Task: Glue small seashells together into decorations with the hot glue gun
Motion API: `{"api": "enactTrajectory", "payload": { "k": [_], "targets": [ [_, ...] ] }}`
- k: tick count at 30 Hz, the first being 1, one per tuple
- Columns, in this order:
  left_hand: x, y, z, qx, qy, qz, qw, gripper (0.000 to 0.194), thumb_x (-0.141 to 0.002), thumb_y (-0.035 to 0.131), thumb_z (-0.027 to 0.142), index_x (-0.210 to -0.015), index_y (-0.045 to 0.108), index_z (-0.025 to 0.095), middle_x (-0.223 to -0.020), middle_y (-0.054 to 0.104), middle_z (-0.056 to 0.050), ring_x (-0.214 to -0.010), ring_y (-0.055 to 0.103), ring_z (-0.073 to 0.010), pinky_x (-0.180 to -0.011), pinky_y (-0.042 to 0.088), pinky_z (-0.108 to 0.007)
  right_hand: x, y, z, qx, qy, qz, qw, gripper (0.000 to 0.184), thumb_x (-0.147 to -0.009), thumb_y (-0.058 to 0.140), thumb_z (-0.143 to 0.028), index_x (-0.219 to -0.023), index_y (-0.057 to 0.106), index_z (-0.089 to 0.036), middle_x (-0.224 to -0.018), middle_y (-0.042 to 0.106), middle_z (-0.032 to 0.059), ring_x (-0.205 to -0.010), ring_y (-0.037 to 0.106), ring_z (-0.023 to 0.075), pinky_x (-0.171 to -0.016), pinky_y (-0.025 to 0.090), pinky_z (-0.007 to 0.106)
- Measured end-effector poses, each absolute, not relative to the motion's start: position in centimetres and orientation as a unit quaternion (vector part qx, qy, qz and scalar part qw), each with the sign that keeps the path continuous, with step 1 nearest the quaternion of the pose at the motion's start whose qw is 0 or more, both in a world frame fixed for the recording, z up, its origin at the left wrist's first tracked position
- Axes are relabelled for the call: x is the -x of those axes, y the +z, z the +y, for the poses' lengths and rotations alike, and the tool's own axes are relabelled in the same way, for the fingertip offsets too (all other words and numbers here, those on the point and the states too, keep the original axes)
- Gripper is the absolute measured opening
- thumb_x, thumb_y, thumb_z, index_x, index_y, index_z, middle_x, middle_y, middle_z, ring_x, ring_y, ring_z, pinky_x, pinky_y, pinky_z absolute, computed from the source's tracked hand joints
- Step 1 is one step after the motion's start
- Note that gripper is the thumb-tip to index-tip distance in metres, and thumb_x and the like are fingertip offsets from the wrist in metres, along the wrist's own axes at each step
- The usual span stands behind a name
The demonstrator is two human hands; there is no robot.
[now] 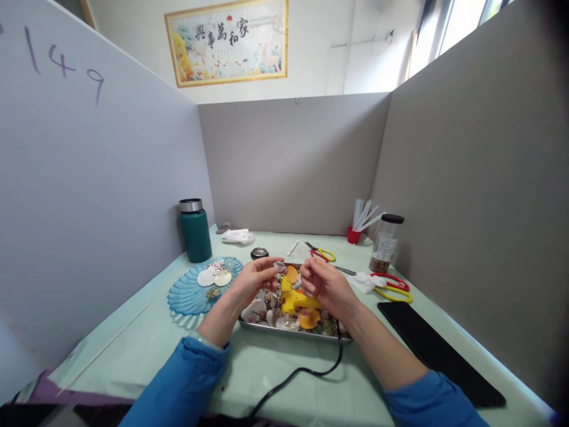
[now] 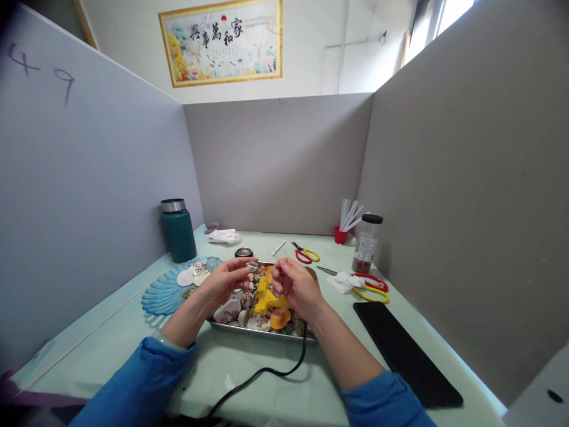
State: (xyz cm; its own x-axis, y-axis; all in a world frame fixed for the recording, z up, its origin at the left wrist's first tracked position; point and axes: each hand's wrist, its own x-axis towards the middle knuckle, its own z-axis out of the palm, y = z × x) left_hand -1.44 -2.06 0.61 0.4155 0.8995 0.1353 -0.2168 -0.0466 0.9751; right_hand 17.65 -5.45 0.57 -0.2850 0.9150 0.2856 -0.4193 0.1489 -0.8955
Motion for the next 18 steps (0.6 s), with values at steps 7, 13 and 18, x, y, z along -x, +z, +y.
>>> {"api": "enactTrajectory", "payload": {
  "k": [7, 13, 18],
  "targets": [
    [1.6, 0.4, -1.9, -0.557, 0.462, 0.31, 0.616, 0.046, -0.066, 0.074, 0.03, -0.107, 0.064, 0.013, -0.085, 0.067, -0.009, -0.049, 0.054, -0.0058, -0.051, 0.045, -0.02, -17.6, -0.1, -4.7, 0.328, 0.485, -0.564, 0.582, 0.034, -0.084, 0.046, -0.05, -0.068, 0.04, -0.02, -0.058, 0.042, -0.0058, -0.042, 0.039, 0.0075, -0.042, 0.031, 0.021],
    [1.6, 0.5, -1.9, -0.552, 0.471, 0.315, 0.612, 0.044, -0.066, 0.073, 0.028, -0.107, 0.064, 0.013, -0.088, 0.068, -0.01, -0.05, 0.054, -0.0055, -0.052, 0.046, -0.02, -18.0, -0.6, -5.0, 0.481, 0.142, -0.67, 0.547, 0.034, -0.088, 0.042, -0.043, -0.063, 0.044, -0.02, -0.051, 0.043, -0.0046, -0.049, 0.043, 0.0112, -0.05, 0.035, 0.023],
    [1.6, 0.5, -1.8, -0.551, 0.472, 0.326, 0.606, 0.043, -0.067, 0.073, 0.026, -0.106, 0.063, 0.012, -0.087, 0.068, -0.011, -0.049, 0.053, -0.0052, -0.05, 0.045, -0.019, -18.3, -0.6, -4.7, 0.499, -0.011, -0.698, 0.513, 0.031, -0.08, 0.052, -0.025, -0.11, 0.051, -0.018, -0.101, 0.057, 0.0088, -0.073, 0.056, 0.0164, -0.07, 0.042, 0.031]
  ]
}}
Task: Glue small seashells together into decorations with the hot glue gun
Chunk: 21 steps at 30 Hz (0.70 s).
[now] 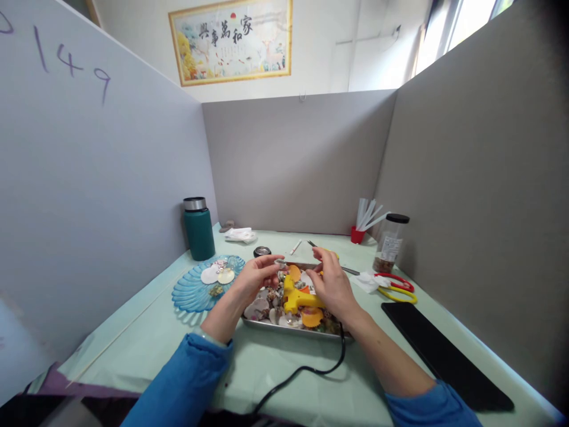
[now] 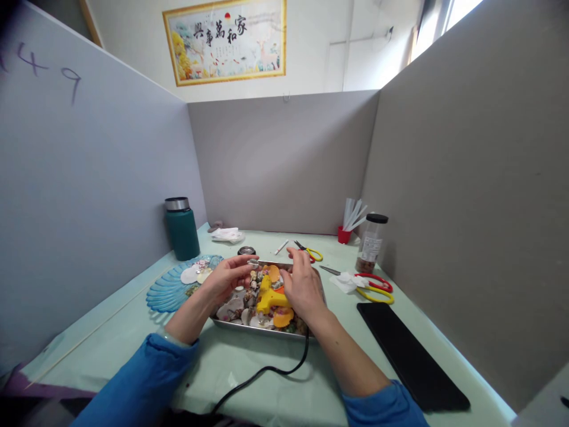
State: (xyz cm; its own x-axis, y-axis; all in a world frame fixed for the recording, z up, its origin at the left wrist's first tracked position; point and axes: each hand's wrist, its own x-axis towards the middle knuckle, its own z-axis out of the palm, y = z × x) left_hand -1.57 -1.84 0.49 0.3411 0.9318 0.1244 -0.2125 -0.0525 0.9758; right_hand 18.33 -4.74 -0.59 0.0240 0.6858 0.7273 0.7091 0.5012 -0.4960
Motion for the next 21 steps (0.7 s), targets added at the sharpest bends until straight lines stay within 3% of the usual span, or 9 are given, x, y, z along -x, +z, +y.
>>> {"api": "enactTrajectory", "payload": {
  "k": [2, 4, 6, 9, 12, 15, 19, 21],
  "targets": [
    [1.6, 0.6, -1.9, -0.548, 0.478, 0.323, 0.606, 0.043, -0.066, 0.073, 0.025, -0.106, 0.063, 0.012, -0.087, 0.068, -0.011, -0.049, 0.053, -0.0051, -0.05, 0.045, -0.019, -18.6, -0.1, -5.0, 0.506, -0.007, -0.731, 0.457, 0.025, -0.08, 0.052, -0.026, -0.103, 0.055, -0.018, -0.098, 0.059, 0.0081, -0.07, 0.056, 0.0159, -0.067, 0.042, 0.03],
    [1.6, 0.7, -1.9, -0.541, 0.485, 0.32, 0.608, 0.043, -0.065, 0.074, 0.025, -0.105, 0.063, 0.012, -0.087, 0.068, -0.01, -0.048, 0.053, -0.0053, -0.05, 0.045, -0.019, -19.1, 0.5, -5.4, 0.498, 0.029, -0.786, 0.365, 0.012, -0.08, 0.053, -0.03, -0.083, 0.059, -0.02, -0.079, 0.062, 0.0031, -0.064, 0.055, 0.0154, -0.059, 0.038, 0.026],
    [1.6, 0.8, -2.0, -0.53, 0.492, 0.325, 0.61, 0.043, -0.064, 0.075, 0.025, -0.103, 0.064, 0.012, -0.084, 0.068, -0.008, -0.048, 0.053, -0.0056, -0.049, 0.044, -0.02, -19.7, 0.9, -5.8, 0.482, 0.064, -0.829, 0.276, 0.014, -0.076, 0.059, -0.034, -0.073, 0.06, -0.021, -0.069, 0.062, 0.001, -0.062, 0.055, 0.0156, -0.054, 0.034, 0.024],
    [1.6, 0.9, -2.0, -0.522, 0.499, 0.336, 0.605, 0.04, -0.065, 0.074, 0.025, -0.101, 0.064, 0.012, -0.082, 0.067, -0.007, -0.047, 0.052, -0.0054, -0.047, 0.044, -0.019, -20.3, 0.6, -6.0, 0.484, 0.078, -0.843, 0.222, 0.022, -0.064, 0.071, -0.038, -0.078, 0.061, -0.023, -0.071, 0.063, 0.0012, -0.062, 0.055, 0.0171, -0.051, 0.029, 0.023],
    [1.6, 0.8, -1.9, -0.522, 0.503, 0.332, 0.604, 0.038, -0.066, 0.073, 0.025, -0.101, 0.064, 0.012, -0.083, 0.065, -0.006, -0.047, 0.052, -0.0045, -0.047, 0.044, -0.018, -20.3, -0.2, -5.7, 0.495, 0.061, -0.843, 0.2, 0.029, -0.063, 0.072, -0.035, -0.087, 0.06, -0.023, -0.078, 0.065, 0.0034, -0.067, 0.057, 0.0197, -0.052, 0.028, 0.023],
    [1.7, 0.7, -1.8, -0.523, 0.503, 0.326, 0.606, 0.037, -0.067, 0.073, 0.026, -0.1, 0.064, 0.012, -0.084, 0.065, -0.006, -0.048, 0.052, -0.0044, -0.048, 0.044, -0.018, -20.2, -0.2, -5.6, 0.502, 0.062, -0.839, 0.199, 0.025, -0.071, 0.063, -0.025, -0.095, 0.058, -0.021, -0.083, 0.066, 0.0055, -0.072, 0.058, 0.0204, -0.056, 0.031, 0.024],
    [1.8, 0.5, -1.7, -0.523, 0.508, 0.321, 0.604, 0.035, -0.071, 0.07, 0.029, -0.101, 0.062, 0.012, -0.085, 0.066, -0.009, -0.048, 0.052, -0.0046, -0.048, 0.044, -0.019, -20.5, 0.9, -5.7, 0.473, 0.14, -0.821, 0.289, 0.017, -0.081, 0.052, -0.026, -0.096, 0.056, -0.02, -0.085, 0.064, 0.0044, -0.076, 0.057, 0.0179, -0.065, 0.038, 0.026],
    [1.8, 0.5, -1.6, -0.523, 0.511, 0.32, 0.603, 0.035, -0.071, 0.069, 0.03, -0.101, 0.061, 0.012, -0.084, 0.066, -0.009, -0.047, 0.052, -0.0048, -0.048, 0.044, -0.019, -20.6, 1.4, -5.6, 0.452, 0.241, -0.781, 0.356, 0.021, -0.084, 0.049, -0.032, -0.1, 0.053, -0.02, -0.079, 0.061, 0.0016, -0.067, 0.055, 0.0152, -0.06, 0.041, 0.025]
  ]
}}
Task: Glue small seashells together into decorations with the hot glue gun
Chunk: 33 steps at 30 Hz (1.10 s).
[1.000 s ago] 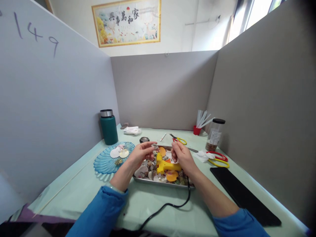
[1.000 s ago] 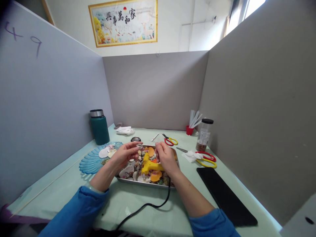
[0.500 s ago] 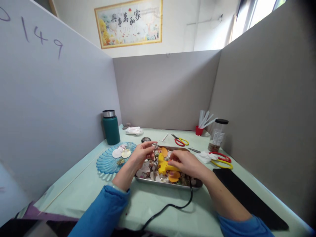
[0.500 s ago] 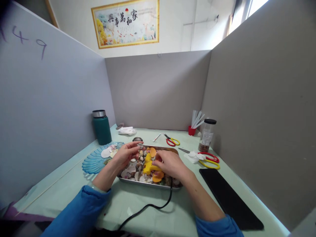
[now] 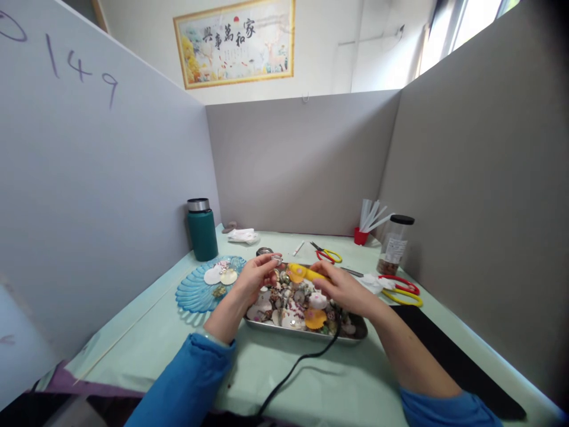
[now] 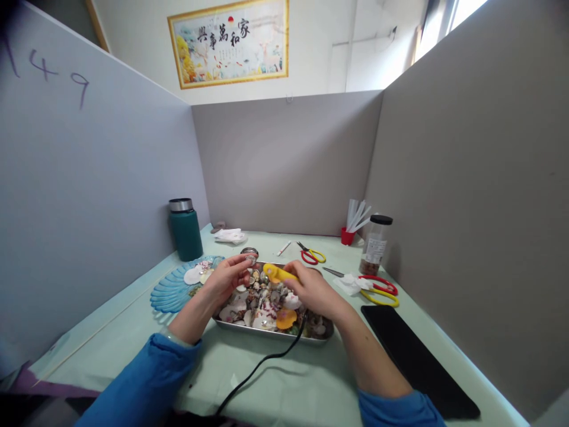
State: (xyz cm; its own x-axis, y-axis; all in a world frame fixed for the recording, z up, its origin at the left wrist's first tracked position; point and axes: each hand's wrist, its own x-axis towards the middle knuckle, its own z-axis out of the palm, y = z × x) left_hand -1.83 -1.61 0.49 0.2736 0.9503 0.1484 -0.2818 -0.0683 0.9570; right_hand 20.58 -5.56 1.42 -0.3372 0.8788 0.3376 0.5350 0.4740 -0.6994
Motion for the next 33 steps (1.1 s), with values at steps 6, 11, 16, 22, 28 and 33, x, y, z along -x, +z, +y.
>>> {"api": "enactTrajectory", "payload": {
  "k": [6, 11, 16, 22, 28, 33],
  "targets": [
    [1.7, 0.7, -1.6, -0.516, 0.511, 0.332, 0.602, 0.033, -0.07, 0.07, 0.03, -0.096, 0.061, 0.012, -0.082, 0.067, -0.008, -0.046, 0.052, -0.005, -0.048, 0.043, -0.019, -19.1, 1.7, -5.5, 0.345, 0.483, -0.588, 0.55, 0.033, -0.078, 0.056, -0.045, -0.096, 0.05, -0.019, -0.069, 0.051, -0.0025, -0.053, 0.046, 0.0098, -0.047, 0.04, 0.022],
    [1.7, 0.6, -1.6, -0.514, 0.516, 0.333, 0.599, 0.032, -0.07, 0.07, 0.03, -0.095, 0.062, 0.012, -0.081, 0.067, -0.007, -0.047, 0.051, -0.0049, -0.048, 0.043, -0.019, -17.9, 0.4, -5.3, 0.406, 0.468, -0.566, 0.545, 0.038, -0.071, 0.066, -0.043, -0.095, 0.055, -0.015, -0.047, 0.04, -0.0083, -0.041, 0.033, 0.0071, -0.04, 0.029, 0.02],
    [1.8, 0.4, -1.5, -0.519, 0.521, 0.324, 0.595, 0.033, -0.069, 0.071, 0.03, -0.095, 0.063, 0.011, -0.079, 0.066, -0.007, -0.047, 0.051, -0.0052, -0.048, 0.043, -0.019, -17.7, -0.3, -5.2, 0.418, 0.445, -0.588, 0.53, 0.034, -0.073, 0.064, -0.043, -0.091, 0.056, -0.016, -0.043, 0.04, -0.0085, -0.039, 0.032, 0.0066, -0.039, 0.025, 0.021],
    [1.6, 0.4, -1.5, -0.531, 0.516, 0.326, 0.588, 0.035, -0.068, 0.071, 0.03, -0.096, 0.063, 0.011, -0.079, 0.065, -0.006, -0.048, 0.051, -0.0052, -0.048, 0.043, -0.019, -17.7, 0.0, -5.4, 0.424, 0.433, -0.587, 0.537, 0.032, -0.074, 0.063, -0.041, -0.092, 0.055, -0.016, -0.044, 0.04, -0.0086, -0.04, 0.034, 0.0071, -0.04, 0.025, 0.021],
    [1.5, 0.4, -1.6, -0.54, 0.515, 0.329, 0.579, 0.034, -0.067, 0.071, 0.029, -0.095, 0.064, 0.011, -0.07, 0.06, -0.001, -0.046, 0.049, -0.0056, -0.046, 0.043, -0.02, -17.5, 0.1, -5.5, 0.423, 0.431, -0.581, 0.547, 0.033, -0.073, 0.063, -0.041, -0.092, 0.055, -0.016, -0.045, 0.041, -0.0082, -0.041, 0.034, 0.0075, -0.04, 0.026, 0.02],
    [1.5, 0.5, -1.8, -0.553, 0.505, 0.339, 0.569, 0.035, -0.068, 0.07, 0.03, -0.096, 0.064, 0.012, -0.069, 0.06, -0.002, -0.046, 0.05, -0.006, -0.047, 0.042, -0.02, -17.4, 0.3, -5.7, 0.431, 0.426, -0.58, 0.544, 0.032, -0.073, 0.064, -0.04, -0.091, 0.055, -0.015, -0.044, 0.041, -0.0084, -0.041, 0.034, 0.0074, -0.041, 0.026, 0.021]
  ]
}}
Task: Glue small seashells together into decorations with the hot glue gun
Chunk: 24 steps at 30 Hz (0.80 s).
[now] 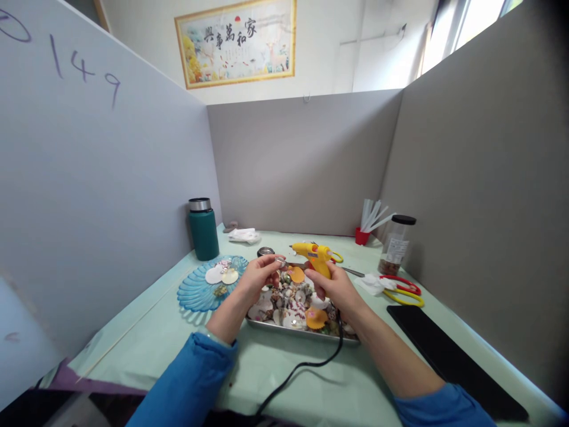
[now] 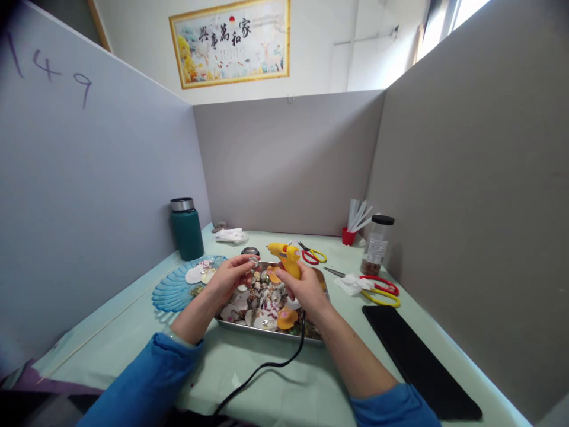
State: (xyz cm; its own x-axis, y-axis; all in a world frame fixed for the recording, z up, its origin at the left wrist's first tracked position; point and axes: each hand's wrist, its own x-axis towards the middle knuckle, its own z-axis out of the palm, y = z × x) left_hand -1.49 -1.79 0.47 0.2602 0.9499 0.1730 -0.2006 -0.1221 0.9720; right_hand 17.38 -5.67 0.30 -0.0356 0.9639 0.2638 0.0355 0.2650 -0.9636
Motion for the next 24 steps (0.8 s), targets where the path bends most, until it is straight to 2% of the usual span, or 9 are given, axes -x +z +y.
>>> {"api": "enactTrajectory", "payload": {
  "k": [7, 14, 24],
  "targets": [
    [1.36, 0.65, -1.89, -0.555, 0.504, 0.346, 0.564, 0.04, -0.068, 0.07, 0.03, -0.102, 0.063, 0.01, -0.075, 0.063, -0.004, -0.046, 0.049, -0.0056, -0.047, 0.042, -0.021, -17.29, 0.34, -5.67, 0.431, 0.424, -0.58, 0.545, 0.032, -0.073, 0.063, -0.04, -0.091, 0.054, -0.016, -0.043, 0.041, -0.0089, -0.04, 0.033, 0.0074, -0.041, 0.025, 0.021],
    [1.39, 0.62, -1.95, -0.56, 0.492, 0.361, 0.56, 0.047, -0.065, 0.072, 0.029, -0.107, 0.063, 0.01, -0.072, 0.061, -0.004, -0.047, 0.048, -0.0054, -0.047, 0.041, -0.021, -17.24, 0.54, -5.8, 0.442, 0.419, -0.575, 0.546, 0.033, -0.072, 0.063, -0.041, -0.091, 0.055, -0.015, -0.043, 0.041, -0.0086, -0.04, 0.034, 0.0079, -0.041, 0.026, 0.021],
    [1.58, 0.19, -1.61, -0.567, 0.491, 0.343, 0.565, 0.039, -0.069, 0.068, 0.031, -0.103, 0.064, 0.012, -0.063, 0.058, -0.002, -0.047, 0.048, -0.0066, -0.047, 0.04, -0.02, -17.47, -0.19, -5.44, 0.439, 0.414, -0.582, 0.545, 0.033, -0.074, 0.062, -0.043, -0.093, 0.057, -0.016, -0.046, 0.042, -0.0074, -0.042, 0.035, 0.0082, -0.041, 0.028, 0.021]
  ]
}}
